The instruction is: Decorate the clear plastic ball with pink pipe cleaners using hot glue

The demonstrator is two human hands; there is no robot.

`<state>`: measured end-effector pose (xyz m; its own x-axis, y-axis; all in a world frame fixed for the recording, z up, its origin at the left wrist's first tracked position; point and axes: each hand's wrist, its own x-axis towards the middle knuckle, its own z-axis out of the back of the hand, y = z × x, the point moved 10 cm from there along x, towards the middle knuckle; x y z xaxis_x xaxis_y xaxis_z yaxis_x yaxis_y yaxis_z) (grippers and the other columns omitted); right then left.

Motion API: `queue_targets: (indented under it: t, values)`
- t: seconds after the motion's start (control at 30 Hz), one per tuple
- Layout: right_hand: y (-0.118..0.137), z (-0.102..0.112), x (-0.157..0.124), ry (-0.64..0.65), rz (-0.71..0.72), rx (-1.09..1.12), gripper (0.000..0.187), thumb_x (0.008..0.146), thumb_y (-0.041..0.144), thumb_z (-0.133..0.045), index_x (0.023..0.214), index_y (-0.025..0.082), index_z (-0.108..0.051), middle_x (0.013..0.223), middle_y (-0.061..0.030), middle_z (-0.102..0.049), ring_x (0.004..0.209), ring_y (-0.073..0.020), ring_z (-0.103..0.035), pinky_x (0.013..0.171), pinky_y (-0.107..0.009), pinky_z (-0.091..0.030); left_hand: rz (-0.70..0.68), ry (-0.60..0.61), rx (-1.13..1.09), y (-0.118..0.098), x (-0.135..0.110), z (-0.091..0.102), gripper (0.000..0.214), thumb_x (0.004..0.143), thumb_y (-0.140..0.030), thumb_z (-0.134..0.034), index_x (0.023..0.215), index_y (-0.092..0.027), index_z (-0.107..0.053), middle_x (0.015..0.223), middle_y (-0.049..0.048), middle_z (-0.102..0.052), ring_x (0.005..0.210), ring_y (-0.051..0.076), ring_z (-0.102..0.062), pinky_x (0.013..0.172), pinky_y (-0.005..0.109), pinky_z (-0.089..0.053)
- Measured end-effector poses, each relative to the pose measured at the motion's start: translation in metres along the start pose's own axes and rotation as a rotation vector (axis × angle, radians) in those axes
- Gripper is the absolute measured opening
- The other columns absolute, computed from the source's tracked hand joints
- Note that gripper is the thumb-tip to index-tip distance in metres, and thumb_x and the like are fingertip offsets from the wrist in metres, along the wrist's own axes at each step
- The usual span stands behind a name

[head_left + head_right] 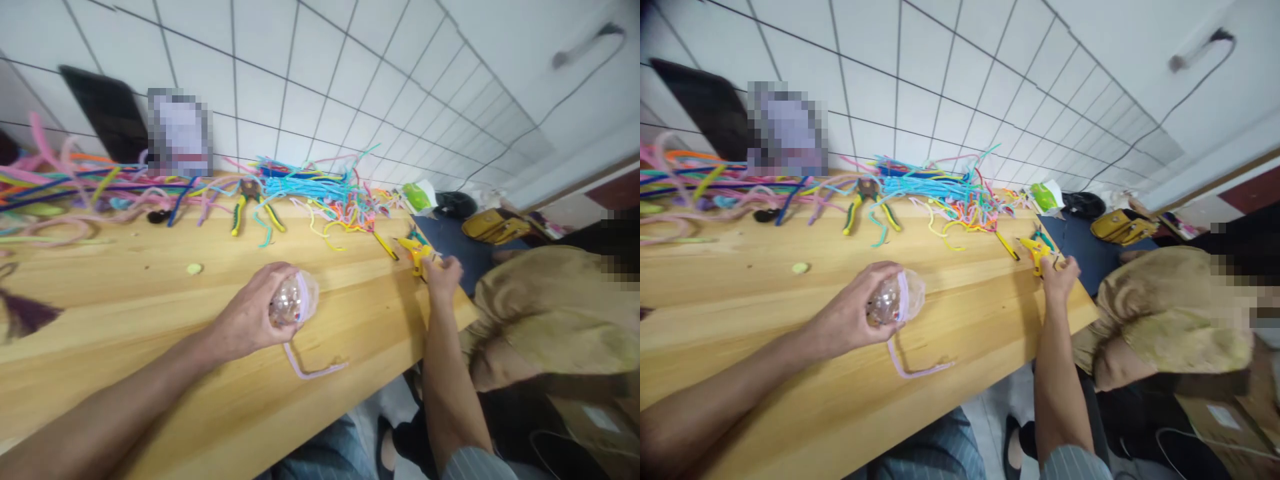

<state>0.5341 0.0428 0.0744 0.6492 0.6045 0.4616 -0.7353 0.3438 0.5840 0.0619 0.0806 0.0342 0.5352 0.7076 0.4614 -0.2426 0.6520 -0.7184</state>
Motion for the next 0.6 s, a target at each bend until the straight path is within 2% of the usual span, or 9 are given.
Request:
queue_targets:
  t: [0.07,0.13,0.17,0.23,0.3,0.37,0.47,0.53,0.6]
  values:
    - [0.01,0.018,-0.02,-0.101,0.005,0.057,0.06,0.101,0.054,-0.062,0.144,0.013,-0.055,0.139,-0.0207,-0.06,0.133,-0.0373,-0.059,0.115,-0.063,-0.049,0.012,-0.001,-0.022,-0.001,0.001,0.002,0.077,0.077,-0.028,-0.082,0.147,-0.024,-0.048,0.145,0.016,-0.063,0.136,0.036,-0.065,0.116,0.054,-0.056]
    - [0.032,0.018,-0.046,-0.082,0.047,0.134,0.054,0.098,0.055,-0.061,0.137,0.018,-0.059,0.128,-0.0149,-0.065,0.12,-0.0322,-0.066,0.11,-0.058,-0.054,0.039,-0.023,-0.038,0.0,0.002,0.006,0.077,0.077,-0.027,-0.082,0.146,-0.023,-0.049,0.144,0.0159,-0.063,0.136,0.036,-0.065,0.117,0.054,-0.055]
    - [0.05,0.01,-0.061,-0.022,0.093,0.185,0.049,0.095,0.055,-0.067,0.129,0.02,-0.064,0.121,-0.0113,-0.068,0.111,-0.0293,-0.069,0.106,-0.055,-0.056,0.064,-0.04,-0.049,0.002,0.001,0.008,0.077,0.077,-0.027,-0.083,0.146,-0.023,-0.049,0.145,0.0158,-0.063,0.137,0.035,-0.065,0.118,0.054,-0.054]
    - [0.103,-0.016,-0.095,0.226,0.266,0.358,0.037,0.095,0.05,-0.072,0.122,0.024,-0.068,0.121,-0.0096,-0.071,0.113,-0.0281,-0.07,0.105,-0.054,-0.057,0.139,-0.088,-0.093,0.008,0.0,0.014,0.079,0.077,-0.028,-0.084,0.147,-0.023,-0.048,0.146,0.0156,-0.063,0.138,0.034,-0.064,0.119,0.053,-0.054]
    - [0.156,-0.036,-0.128,0.41,0.385,0.491,0.03,0.097,0.045,-0.071,0.121,0.026,-0.069,0.126,-0.0096,-0.071,0.119,-0.0269,-0.069,0.102,-0.049,-0.058,0.236,-0.145,-0.165,0.017,-0.002,0.02,0.081,0.078,-0.032,-0.084,0.148,-0.022,-0.046,0.147,0.0155,-0.062,0.139,0.033,-0.063,0.12,0.052,-0.052]
    - [0.196,-0.05,-0.15,0.525,0.43,0.577,0.032,0.097,0.04,-0.072,0.125,0.026,-0.068,0.129,-0.0101,-0.071,0.118,-0.0254,-0.069,0.1,-0.046,-0.059,0.312,-0.212,-0.252,0.025,-0.002,0.027,0.083,0.078,-0.037,-0.085,0.149,-0.022,-0.045,0.148,0.0154,-0.061,0.14,0.033,-0.063,0.121,0.051,-0.051]
    - [0.23,-0.066,-0.17,0.632,0.391,0.639,0.035,0.093,0.04,-0.075,0.124,0.025,-0.067,0.122,-0.0092,-0.075,0.113,-0.0259,-0.071,0.101,-0.047,-0.057,0.366,-0.331,-0.369,0.033,0.0,0.04,0.082,0.077,-0.043,-0.086,0.147,-0.023,-0.046,0.147,0.0141,-0.062,0.139,0.031,-0.064,0.121,0.05,-0.051]
    - [0.243,-0.074,-0.181,0.698,0.348,0.671,0.03,0.091,0.042,-0.076,0.114,0.024,-0.069,0.112,-0.0076,-0.077,0.109,-0.026,-0.071,0.101,-0.046,-0.056,0.381,-0.408,-0.43,0.038,0.002,0.049,0.081,0.078,-0.048,-0.085,0.145,-0.023,-0.047,0.146,0.0134,-0.064,0.135,0.03,-0.067,0.118,0.048,-0.054]
    - [0.251,-0.084,-0.194,0.803,0.292,0.707,0.027,0.091,0.046,-0.076,0.106,0.024,-0.07,0.104,-0.0062,-0.078,0.103,-0.0245,-0.072,0.095,-0.041,-0.056,0.394,-0.465,-0.467,0.044,0.004,0.057,0.08,0.08,-0.053,-0.084,0.144,-0.024,-0.046,0.145,0.0137,-0.064,0.132,0.029,-0.069,0.113,0.046,-0.058]
